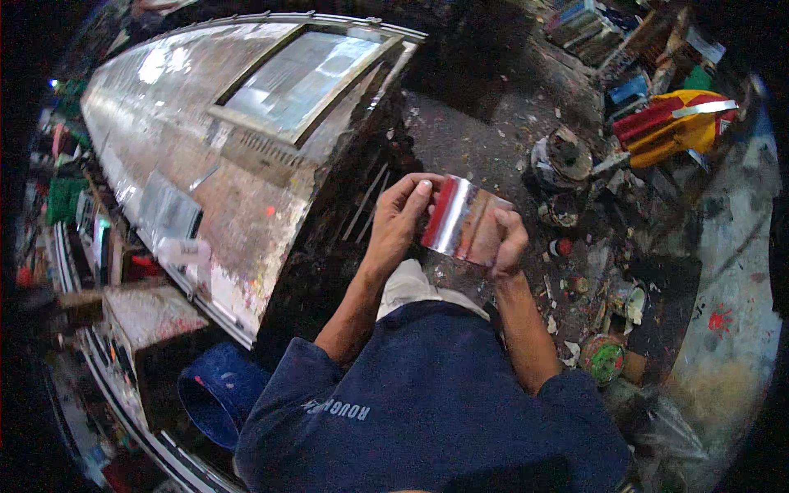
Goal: The person smooths a stencil onto a long printing table, picks up a plastic bag, and then retrieves a screen frame and a container of ink.
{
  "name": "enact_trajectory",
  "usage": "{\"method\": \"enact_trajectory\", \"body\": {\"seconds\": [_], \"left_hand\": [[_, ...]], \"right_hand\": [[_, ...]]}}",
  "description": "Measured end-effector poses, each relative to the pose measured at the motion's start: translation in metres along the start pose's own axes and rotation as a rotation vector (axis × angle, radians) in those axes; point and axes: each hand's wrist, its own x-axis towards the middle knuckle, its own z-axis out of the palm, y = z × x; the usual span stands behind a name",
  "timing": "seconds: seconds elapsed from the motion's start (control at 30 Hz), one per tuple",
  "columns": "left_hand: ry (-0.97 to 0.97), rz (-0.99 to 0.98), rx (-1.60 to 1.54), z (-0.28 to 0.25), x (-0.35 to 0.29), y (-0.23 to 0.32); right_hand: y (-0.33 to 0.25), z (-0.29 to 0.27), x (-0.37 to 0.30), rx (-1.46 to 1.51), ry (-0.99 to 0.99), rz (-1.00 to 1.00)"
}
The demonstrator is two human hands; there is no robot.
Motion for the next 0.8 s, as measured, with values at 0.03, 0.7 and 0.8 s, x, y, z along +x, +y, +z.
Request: {"method": "enact_trajectory", "body": {"seconds": [0.03, 0.7, 0.8], "left_hand": [[-0.012, -0.041, -0.019, -0.002, 0.017, -0.001], [-0.478, -0.013, 0.489, 0.13, 0.329, -0.05], [-0.434, -0.048, 0.536, 0.164, 0.361, -0.053]], "right_hand": [[-0.001, -0.003, 0.013, -0.087, 0.1, -0.034], [-0.214, -0.149, 0.186, -0.686, 0.29, -0.269], [-0.259, -0.176, 0.21, -0.845, 0.235, -0.283]]}}
